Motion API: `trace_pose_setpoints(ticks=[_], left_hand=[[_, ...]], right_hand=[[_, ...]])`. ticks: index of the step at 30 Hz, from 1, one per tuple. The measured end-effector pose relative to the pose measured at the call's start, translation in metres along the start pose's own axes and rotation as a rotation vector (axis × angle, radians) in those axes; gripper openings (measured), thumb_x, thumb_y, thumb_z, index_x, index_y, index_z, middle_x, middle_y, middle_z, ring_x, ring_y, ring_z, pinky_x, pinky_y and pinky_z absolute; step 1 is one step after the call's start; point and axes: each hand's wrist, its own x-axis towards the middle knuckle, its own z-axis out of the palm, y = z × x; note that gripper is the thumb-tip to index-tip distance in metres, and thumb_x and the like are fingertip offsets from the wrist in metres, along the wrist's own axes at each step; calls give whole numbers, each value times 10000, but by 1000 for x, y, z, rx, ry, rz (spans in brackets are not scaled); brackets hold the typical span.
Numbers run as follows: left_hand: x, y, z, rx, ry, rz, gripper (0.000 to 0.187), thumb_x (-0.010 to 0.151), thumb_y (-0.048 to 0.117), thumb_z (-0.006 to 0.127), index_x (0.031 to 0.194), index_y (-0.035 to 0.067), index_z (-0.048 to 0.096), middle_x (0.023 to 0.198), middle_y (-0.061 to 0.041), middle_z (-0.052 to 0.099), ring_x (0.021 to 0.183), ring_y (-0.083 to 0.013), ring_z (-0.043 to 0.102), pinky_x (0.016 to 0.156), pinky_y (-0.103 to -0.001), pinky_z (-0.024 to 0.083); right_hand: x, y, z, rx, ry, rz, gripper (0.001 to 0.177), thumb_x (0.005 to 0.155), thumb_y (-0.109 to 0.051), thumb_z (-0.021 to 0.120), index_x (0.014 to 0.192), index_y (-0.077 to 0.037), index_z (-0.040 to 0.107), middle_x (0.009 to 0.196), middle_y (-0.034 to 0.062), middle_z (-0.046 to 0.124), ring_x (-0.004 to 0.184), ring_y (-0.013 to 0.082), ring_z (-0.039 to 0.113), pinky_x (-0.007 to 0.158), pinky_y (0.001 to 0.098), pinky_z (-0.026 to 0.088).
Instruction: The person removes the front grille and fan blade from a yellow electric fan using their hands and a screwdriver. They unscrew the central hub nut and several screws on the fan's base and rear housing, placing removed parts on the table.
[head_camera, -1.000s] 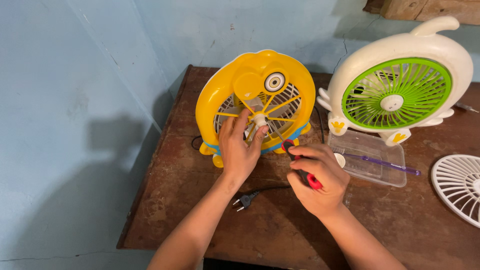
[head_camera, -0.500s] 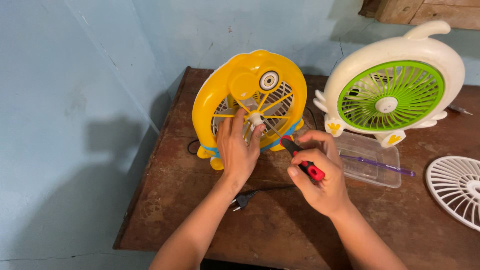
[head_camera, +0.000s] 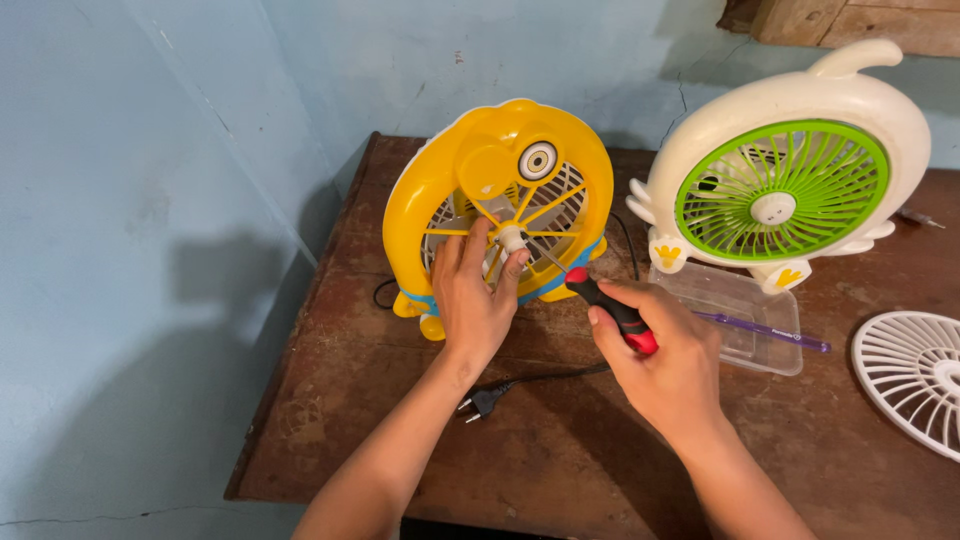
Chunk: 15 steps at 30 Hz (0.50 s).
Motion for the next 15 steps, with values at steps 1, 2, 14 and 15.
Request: trace_pose_setpoints(ticks=[1, 2, 14, 15], left_hand=[[0, 0, 0, -6, 8, 11, 542, 933, 363, 763, 1315, 0, 636, 1078, -139, 638, 984, -332, 579, 861, -457, 465], [0, -1, 0, -12, 15, 23, 539, 936, 361, 761, 1315, -1, 634, 1096, -140, 641, 988, -330, 579, 864, -455, 467], [-1, 1, 0, -40, -22, -35, 529, 928, 331, 764, 1322, 5, 628, 1076, -150, 643, 993, -335, 584, 877, -458, 461], [0, 1, 0, -45, -24, -42, 530, 927, 325, 762, 1325, 3, 625, 1077, -155, 641, 998, -339, 583, 881, -460, 458]], right_hand=[[1, -1, -1, -2, -16, 17, 258, 863, -59, 783, 1108, -16, 713, 965, 139, 747, 784, 190, 746, 686, 318, 586], [2, -1, -3, -5, -30, 35, 263, 864, -54, 784, 1115, -17, 717, 987, 141, 748, 805, 202, 750, 697, 328, 595], [3, -2, 0, -164, -124, -386, 241, 782, 46, 710, 1008, -37, 713, 1172, 99, 740, 1072, 350, 670, 897, 433, 569], [1, -5, 2, -174, -109, -384, 243, 803, 37, 708, 1036, -33, 707, 1162, 114, 738, 1053, 354, 680, 876, 438, 574]])
